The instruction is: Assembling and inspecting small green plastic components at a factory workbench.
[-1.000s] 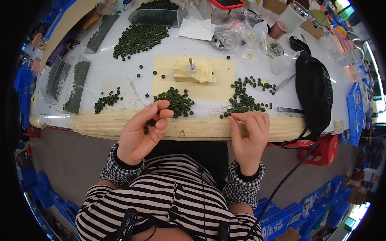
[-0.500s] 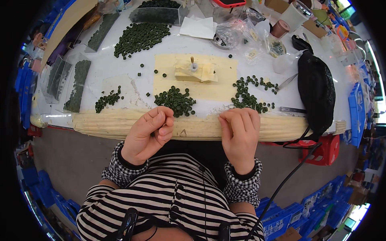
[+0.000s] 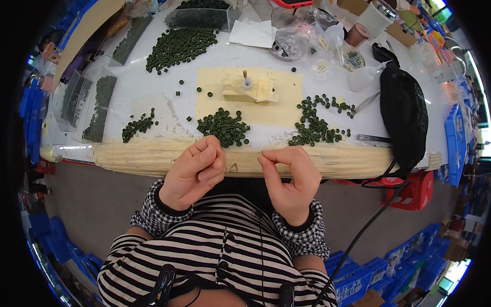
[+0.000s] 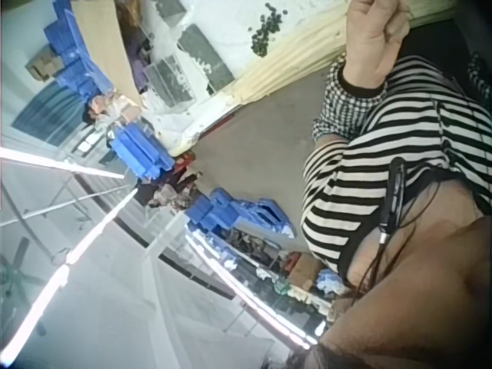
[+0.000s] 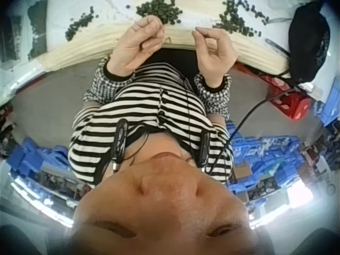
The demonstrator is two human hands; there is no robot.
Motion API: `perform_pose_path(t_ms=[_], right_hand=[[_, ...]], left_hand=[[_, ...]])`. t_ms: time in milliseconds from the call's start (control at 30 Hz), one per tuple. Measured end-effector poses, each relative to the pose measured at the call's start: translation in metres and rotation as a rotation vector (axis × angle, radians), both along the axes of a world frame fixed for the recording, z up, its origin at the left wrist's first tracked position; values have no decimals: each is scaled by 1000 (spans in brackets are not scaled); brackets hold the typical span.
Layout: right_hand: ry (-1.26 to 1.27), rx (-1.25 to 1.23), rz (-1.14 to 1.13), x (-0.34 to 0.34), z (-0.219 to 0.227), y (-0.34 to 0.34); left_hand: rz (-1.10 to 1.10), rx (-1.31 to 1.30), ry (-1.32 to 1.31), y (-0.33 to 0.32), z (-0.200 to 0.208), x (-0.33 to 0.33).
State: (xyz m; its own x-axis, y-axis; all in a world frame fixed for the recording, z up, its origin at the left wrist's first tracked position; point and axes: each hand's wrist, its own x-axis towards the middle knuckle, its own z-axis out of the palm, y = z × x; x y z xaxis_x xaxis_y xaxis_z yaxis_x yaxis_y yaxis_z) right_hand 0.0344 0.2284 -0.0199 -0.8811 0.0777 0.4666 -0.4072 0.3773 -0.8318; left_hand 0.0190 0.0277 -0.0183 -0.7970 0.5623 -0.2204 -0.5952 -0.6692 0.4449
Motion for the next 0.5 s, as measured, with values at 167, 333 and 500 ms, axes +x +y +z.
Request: perform_pose_path(t_ms=[167,333,500], right_hand=[[-295,-567,166,6,4,-7],[-352,-803,257,4,-1,-3],[-376,-863,229,1,-2,-3]], left_hand=[[35,-97,14,2,5,3],[55,-171,7,1,9,2],[35,-221,39,1,13,-1]])
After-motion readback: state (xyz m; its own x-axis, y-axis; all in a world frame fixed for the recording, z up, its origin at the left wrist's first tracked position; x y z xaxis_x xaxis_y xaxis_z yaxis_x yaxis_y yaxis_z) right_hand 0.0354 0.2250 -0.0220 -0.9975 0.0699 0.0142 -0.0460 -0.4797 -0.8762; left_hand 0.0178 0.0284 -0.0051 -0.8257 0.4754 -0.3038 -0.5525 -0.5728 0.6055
